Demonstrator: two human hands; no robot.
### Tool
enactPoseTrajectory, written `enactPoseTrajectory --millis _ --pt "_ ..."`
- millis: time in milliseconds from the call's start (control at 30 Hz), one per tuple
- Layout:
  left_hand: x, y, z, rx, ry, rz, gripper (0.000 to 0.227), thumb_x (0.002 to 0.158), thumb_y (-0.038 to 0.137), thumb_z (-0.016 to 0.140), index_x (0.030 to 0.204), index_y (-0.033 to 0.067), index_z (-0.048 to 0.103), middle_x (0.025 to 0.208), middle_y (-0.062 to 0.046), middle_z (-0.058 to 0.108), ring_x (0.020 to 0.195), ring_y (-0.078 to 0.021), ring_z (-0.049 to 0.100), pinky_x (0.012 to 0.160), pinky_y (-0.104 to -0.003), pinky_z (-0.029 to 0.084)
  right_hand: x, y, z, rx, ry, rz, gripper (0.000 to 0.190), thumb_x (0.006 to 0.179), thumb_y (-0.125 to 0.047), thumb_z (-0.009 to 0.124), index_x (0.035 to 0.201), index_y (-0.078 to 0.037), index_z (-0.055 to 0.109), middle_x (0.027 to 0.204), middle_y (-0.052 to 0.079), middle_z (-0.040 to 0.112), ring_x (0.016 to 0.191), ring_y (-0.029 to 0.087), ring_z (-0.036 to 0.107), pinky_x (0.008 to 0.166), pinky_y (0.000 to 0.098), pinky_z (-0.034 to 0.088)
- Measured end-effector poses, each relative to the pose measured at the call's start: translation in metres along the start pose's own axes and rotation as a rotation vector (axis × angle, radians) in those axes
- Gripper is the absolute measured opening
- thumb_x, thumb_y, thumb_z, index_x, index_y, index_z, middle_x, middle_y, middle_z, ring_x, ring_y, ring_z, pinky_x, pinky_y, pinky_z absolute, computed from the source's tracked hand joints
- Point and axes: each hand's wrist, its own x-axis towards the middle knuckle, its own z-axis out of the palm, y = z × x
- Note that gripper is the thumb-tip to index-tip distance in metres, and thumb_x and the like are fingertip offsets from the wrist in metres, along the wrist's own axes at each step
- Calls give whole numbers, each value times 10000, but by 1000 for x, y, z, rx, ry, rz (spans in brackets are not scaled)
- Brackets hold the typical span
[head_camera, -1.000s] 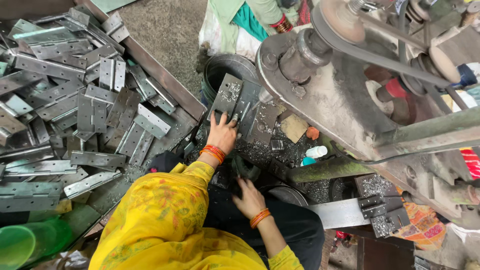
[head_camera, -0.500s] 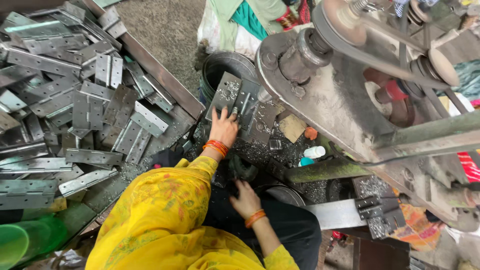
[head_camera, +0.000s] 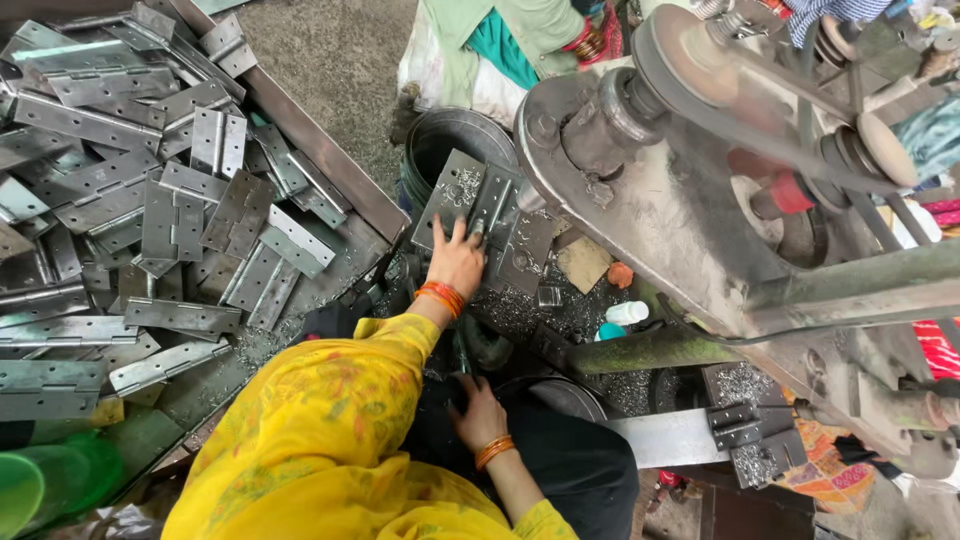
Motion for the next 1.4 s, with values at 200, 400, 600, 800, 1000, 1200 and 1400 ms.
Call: enactPoseTrajectory --millis 200,400,600,800,1000,1200,1400 --pt "2 6 1 3 -143 -53 437 1019 375 450 1282 130 699 1500 -12 528 1505 -372 253 1121 -801 45 16 9 -55 -11 -5 -91 573 832 -276 732 1374 -166 586 1289 164 662 1132 385 662 926 470 556" --pt "27 0 9 -32 -110 -84 405 1002 361 491 1258 153 726 1482 -6 548 1512 -366 241 1134 -800 45 3 20 4 -19 74 -73 590 808 -271 743 1365 -189 564 1374 164 587 1139 416 625 925 489 543" --pt "16 -4 -8 -152 -4 -121 341 919 395 617 1072 141 786 1393 -49 610 1452 -373 337 1136 -749 177 9 48 31 -8 5 -58 548 836 -271 765 1354 -221 594 1356 175 584 1191 412 602 947 489 535" --pt "-2 -86 -24 -409 -123 -370 412 904 475 686 1112 125 750 1244 -72 679 1245 -339 555 1010 -562 496 25 13 -66 63 -7 -133 546 847 -292 717 1368 -156 622 1215 190 729 1141 359 697 972 432 543" --pt "-86 -184 27 -174 -54 -585 325 800 206 699 1120 148 711 1193 -76 643 1146 -335 601 856 -533 551 23 -43 -112 -112 -66 -3 531 832 -377 716 1325 -188 661 1158 169 746 1103 356 706 941 440 544" --pt "-96 -181 75 -209 -104 -679 207 847 200 663 1032 116 708 1212 -129 552 1130 -374 585 822 -527 555 23 -44 -112 -38 -52 -76 502 817 -365 726 1279 -171 692 1122 181 757 1064 345 726 916 420 558" --pt "-96 -188 87 -362 140 -939 381 768 58 743 1118 65 594 1257 -210 502 993 -444 635 783 -513 586 25 -43 -107 -27 -65 -10 490 819 -360 721 1280 -196 694 1112 156 766 1041 320 738 910 411 561"
